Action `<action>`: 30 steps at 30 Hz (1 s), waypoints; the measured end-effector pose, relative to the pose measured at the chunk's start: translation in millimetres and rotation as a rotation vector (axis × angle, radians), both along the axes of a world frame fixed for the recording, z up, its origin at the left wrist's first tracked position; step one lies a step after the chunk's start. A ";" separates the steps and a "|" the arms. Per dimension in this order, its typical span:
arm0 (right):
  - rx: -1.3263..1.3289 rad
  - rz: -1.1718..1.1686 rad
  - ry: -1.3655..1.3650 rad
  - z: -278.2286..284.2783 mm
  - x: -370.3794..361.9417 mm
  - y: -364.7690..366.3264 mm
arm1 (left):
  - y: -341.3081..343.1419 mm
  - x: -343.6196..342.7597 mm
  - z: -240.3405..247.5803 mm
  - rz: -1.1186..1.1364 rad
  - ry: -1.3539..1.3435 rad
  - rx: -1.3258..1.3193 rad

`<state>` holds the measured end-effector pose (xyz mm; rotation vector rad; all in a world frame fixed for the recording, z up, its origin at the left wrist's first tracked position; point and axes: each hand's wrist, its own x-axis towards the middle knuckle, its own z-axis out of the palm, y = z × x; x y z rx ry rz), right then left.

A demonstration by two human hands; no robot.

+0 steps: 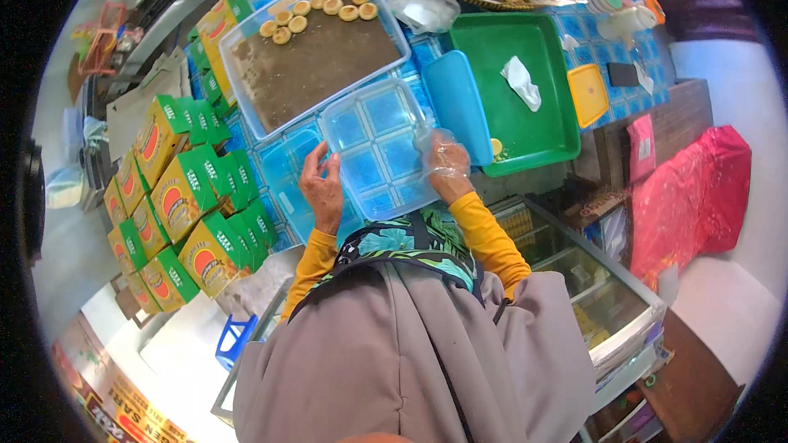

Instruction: The person picks up bakpia pastries from a tray and stacks them into a plastic container by hand, then moves a large tray of pastries to reach more items.

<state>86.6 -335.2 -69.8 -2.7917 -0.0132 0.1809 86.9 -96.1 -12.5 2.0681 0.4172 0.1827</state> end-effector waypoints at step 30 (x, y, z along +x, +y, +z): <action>-0.288 0.461 -0.669 43.7 57.6 -41.5 | 48.6 -88.9 -6.0 0.197 0.025 0.228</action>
